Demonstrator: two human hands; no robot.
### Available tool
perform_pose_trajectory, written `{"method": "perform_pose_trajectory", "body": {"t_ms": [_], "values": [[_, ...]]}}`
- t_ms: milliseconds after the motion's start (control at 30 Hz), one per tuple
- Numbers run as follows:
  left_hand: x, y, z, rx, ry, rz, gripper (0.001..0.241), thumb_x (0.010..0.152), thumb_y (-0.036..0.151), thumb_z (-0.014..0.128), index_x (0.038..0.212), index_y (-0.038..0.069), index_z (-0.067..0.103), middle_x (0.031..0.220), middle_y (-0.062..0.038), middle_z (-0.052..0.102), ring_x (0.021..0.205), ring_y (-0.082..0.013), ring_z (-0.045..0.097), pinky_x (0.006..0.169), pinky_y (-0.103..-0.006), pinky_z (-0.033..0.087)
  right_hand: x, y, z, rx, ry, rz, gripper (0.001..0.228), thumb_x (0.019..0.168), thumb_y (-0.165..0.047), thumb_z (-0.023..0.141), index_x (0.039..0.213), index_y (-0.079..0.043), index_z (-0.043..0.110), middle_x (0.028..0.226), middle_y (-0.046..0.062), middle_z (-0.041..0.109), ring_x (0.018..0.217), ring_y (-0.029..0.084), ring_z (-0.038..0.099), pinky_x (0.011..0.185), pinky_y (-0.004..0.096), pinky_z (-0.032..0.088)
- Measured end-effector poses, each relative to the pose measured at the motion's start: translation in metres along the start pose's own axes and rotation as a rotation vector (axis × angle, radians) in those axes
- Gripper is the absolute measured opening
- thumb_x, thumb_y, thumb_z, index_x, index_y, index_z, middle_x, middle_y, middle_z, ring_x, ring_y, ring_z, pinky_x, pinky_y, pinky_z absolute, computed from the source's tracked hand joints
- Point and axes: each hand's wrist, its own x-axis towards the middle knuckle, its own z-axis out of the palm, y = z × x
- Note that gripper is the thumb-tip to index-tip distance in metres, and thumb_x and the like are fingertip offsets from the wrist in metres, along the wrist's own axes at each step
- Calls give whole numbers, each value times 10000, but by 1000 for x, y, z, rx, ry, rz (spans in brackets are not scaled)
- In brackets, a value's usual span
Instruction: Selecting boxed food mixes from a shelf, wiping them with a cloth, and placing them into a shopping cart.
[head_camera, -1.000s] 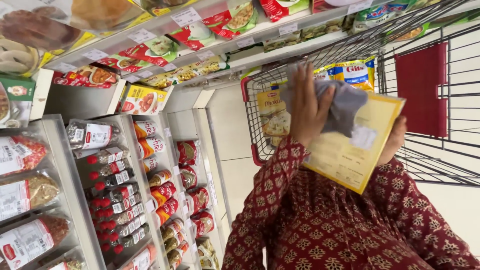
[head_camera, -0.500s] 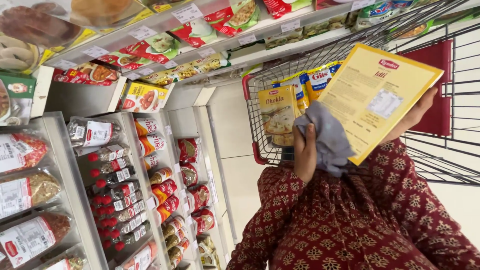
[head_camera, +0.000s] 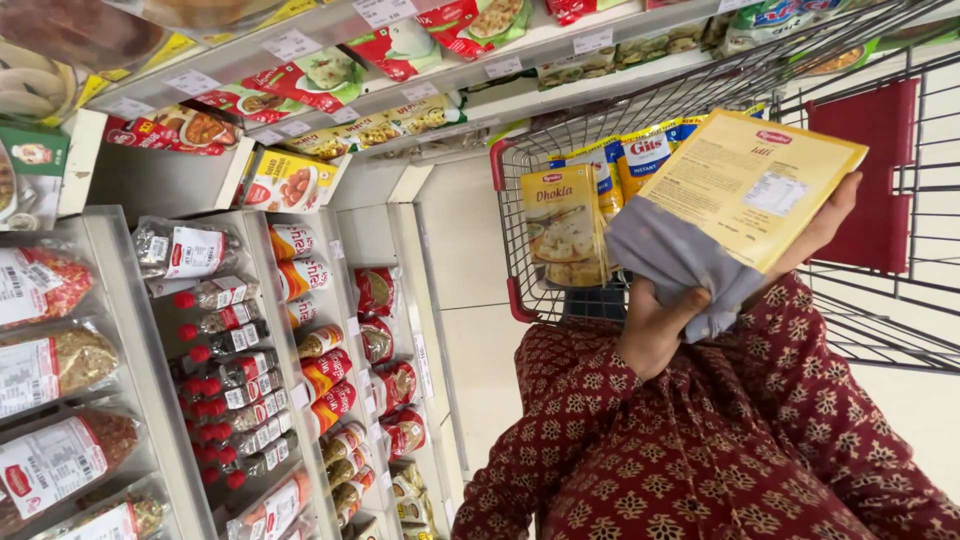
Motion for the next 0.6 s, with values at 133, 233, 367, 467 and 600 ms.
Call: {"method": "perform_pose_trajectory", "body": {"t_ms": [133, 233, 367, 467, 600], "values": [[0, 19, -3, 77, 22, 44, 597, 950, 321, 799, 1367, 2, 515, 1278, -106, 624, 1218, -220, 617, 1082, -411, 516, 9, -3, -30, 406, -83, 486, 763, 1046, -605, 458, 1533, -21, 517, 1422, 160, 587, 1262, 273, 580, 1095, 425, 492], [14, 38, -25, 5, 252, -59, 493, 1026, 271, 790, 1233, -114, 561, 1105, -191, 625, 1013, -314, 619, 906, -475, 549, 13, -2, -47, 447, -173, 544, 787, 1032, -639, 429, 1531, -35, 497, 1400, 137, 570, 1253, 258, 576, 1071, 401, 487], [43, 72, -70, 119, 475, 104, 646, 897, 350, 774, 1380, 37, 480, 1306, -73, 613, 1208, -188, 625, 1053, -382, 533, 4, -25, -29, 415, -136, 542, 762, 1026, -618, 433, 1525, -46, 500, 1386, 131, 563, 1235, 254, 578, 1046, 412, 501], [49, 52, -116, 585, 430, 2, 767, 912, 457, 752, 1423, -26, 447, 1275, -216, 562, 1135, -318, 578, 1047, -456, 544, -2, -11, -37, 319, -48, 448, 660, 1074, -568, 460, 1431, -14, 499, 1270, 141, 551, 1149, 259, 567, 976, 432, 492], [43, 89, -57, 959, 49, -39, 1167, 943, 675, 554, 1674, -22, -31, 1738, -317, 15, 1601, -422, 140, 1233, -563, 250, -9, -15, -24, -97, 9, 358, 587, 1089, -511, 551, 1360, 1, 453, 1153, 124, 551, 1079, 264, 598, 889, 482, 527]]}}
